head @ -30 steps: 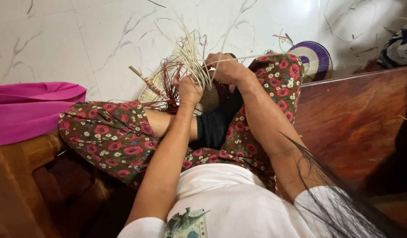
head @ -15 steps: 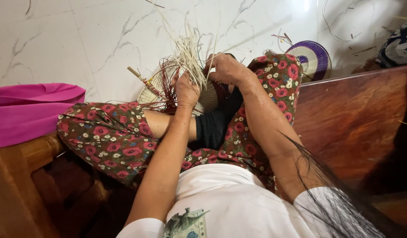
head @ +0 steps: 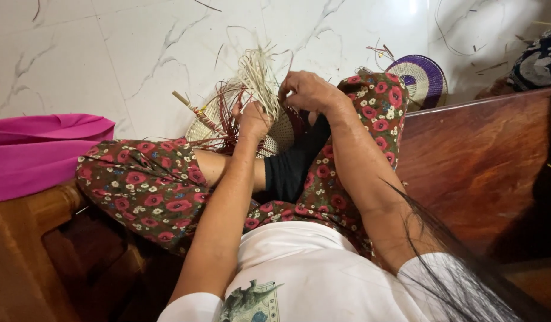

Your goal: Weaving dried plant fibers into a mat or basket using hands while sitting on a wooden bench.

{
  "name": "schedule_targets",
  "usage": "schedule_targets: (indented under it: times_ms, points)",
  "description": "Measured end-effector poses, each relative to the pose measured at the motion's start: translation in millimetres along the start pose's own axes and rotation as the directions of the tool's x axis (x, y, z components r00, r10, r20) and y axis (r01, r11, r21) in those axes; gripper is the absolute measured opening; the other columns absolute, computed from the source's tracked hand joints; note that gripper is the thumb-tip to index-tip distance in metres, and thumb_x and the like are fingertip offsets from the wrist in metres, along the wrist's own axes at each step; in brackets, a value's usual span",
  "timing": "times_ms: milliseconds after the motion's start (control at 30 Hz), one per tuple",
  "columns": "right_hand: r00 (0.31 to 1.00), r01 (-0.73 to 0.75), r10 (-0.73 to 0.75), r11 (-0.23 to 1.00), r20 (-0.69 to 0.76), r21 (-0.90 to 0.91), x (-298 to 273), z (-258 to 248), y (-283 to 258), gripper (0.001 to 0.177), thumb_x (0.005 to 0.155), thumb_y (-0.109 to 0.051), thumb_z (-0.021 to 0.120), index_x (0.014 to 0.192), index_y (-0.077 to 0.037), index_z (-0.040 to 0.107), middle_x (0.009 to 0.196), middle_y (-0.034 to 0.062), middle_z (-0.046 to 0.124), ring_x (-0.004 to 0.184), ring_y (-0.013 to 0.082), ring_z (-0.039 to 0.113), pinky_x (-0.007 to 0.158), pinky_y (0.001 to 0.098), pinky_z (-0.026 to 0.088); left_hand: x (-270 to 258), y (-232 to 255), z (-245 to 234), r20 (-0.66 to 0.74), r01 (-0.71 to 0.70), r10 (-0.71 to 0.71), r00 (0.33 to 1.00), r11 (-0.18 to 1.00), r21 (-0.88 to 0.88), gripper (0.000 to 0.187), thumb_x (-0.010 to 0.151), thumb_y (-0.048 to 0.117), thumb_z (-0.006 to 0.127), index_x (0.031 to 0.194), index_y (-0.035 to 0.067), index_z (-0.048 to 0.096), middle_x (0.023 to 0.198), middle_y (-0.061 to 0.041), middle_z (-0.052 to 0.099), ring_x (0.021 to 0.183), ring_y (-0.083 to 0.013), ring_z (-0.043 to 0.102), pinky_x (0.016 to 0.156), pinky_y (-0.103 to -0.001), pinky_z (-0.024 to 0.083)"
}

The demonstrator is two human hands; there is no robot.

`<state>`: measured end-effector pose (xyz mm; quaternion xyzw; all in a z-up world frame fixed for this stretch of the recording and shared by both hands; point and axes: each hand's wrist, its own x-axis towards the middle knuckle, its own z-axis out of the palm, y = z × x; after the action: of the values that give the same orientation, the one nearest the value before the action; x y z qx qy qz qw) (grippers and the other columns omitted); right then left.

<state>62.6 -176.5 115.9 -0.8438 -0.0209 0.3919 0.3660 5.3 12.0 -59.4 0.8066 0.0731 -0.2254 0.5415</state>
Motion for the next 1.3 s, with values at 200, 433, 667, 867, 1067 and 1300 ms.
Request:
schedule_targets:
  times_ms: [200,433,667,867,1067,1300]
  points:
    - [0.897,0.332,-0.396,0.896,-0.194,-0.294,72.6,39.7,68.7,0.011,0.087,-0.029,0.076,0.085,-0.019,0.079,0.100,0.0043,0.073,0.100,0.0334,0.067,0.094,0.0489,0.050,7.1,-8.9,10.9,-0.058,-0.029,0.079,0.995,0.804,0.594,0.037,0.087,0.033,0.047,0.075,0.014,0.077,0.070,-0.005,0.075,0.084,-0.0229,0.074,0.114,-0.055,0.012]
    - [0.941,0.245,-0.284,0.947,-0.182,-0.210,41.9,25.8,45.5,0.019,0.094,-0.031,0.074,0.089,-0.013,0.076,0.094,0.0078,0.073,0.098,0.0334,0.067,0.095,0.0498,0.048,-5.3,9.1,-3.5,-0.239,0.038,0.072,0.968,0.904,0.425,0.014,0.068,0.016,0.055,0.063,0.008,0.065,0.063,-0.015,0.067,0.086,-0.0337,0.075,0.104,-0.039,0.037]
    - [0.993,0.056,-0.068,0.992,-0.101,-0.112,22.6,18.4,8.7,0.026,0.089,-0.037,0.076,0.103,-0.015,0.076,0.106,0.0129,0.072,0.112,0.0384,0.065,0.099,0.0535,0.050,-12.7,29.5,1.8,-0.378,0.102,-0.023,0.926,0.976,0.191,0.015,0.070,0.013,0.058,0.065,0.002,0.066,0.062,-0.021,0.064,0.089,-0.0406,0.072,0.084,-0.045,0.053]
    - [0.997,0.063,-0.065,0.997,-0.039,-0.047,-7.5,1.5,-2.9,0.017,0.089,-0.019,0.074,0.104,-0.012,0.080,0.099,0.0131,0.075,0.100,0.0344,0.071,0.094,0.0453,0.053,-13.6,48.8,-5.2,-0.225,0.105,-0.024,0.974,0.930,0.353,0.020,0.073,0.017,0.059,0.065,0.002,0.069,0.066,-0.021,0.068,0.087,-0.0401,0.074,0.090,-0.045,0.050]
    - [0.998,0.057,-0.054,0.995,-0.035,0.080,13.4,1.5,11.7,0.020,0.092,-0.016,0.070,0.109,-0.009,0.079,0.101,0.0162,0.076,0.099,0.0334,0.072,0.090,0.0468,0.055,-23.9,64.1,-18.0,-0.161,0.155,-0.102,0.982,0.917,0.367,0.023,0.072,0.017,0.056,0.070,-0.001,0.070,0.069,-0.025,0.069,0.087,-0.0426,0.075,0.081,-0.049,0.055]
    - [0.972,0.208,-0.196,0.975,-0.131,0.081,24.6,18.6,13.5,0.020,0.094,-0.013,0.067,0.110,-0.010,0.079,0.099,0.0152,0.077,0.094,0.0379,0.073,0.089,0.0483,0.057,-13.6,36.7,8.3,-0.323,0.027,0.118,0.939,0.911,0.411,0.018,0.077,0.020,0.064,0.074,0.014,0.081,0.055,-0.012,0.066,0.082,-0.0347,0.076,0.092,-0.033,0.052]
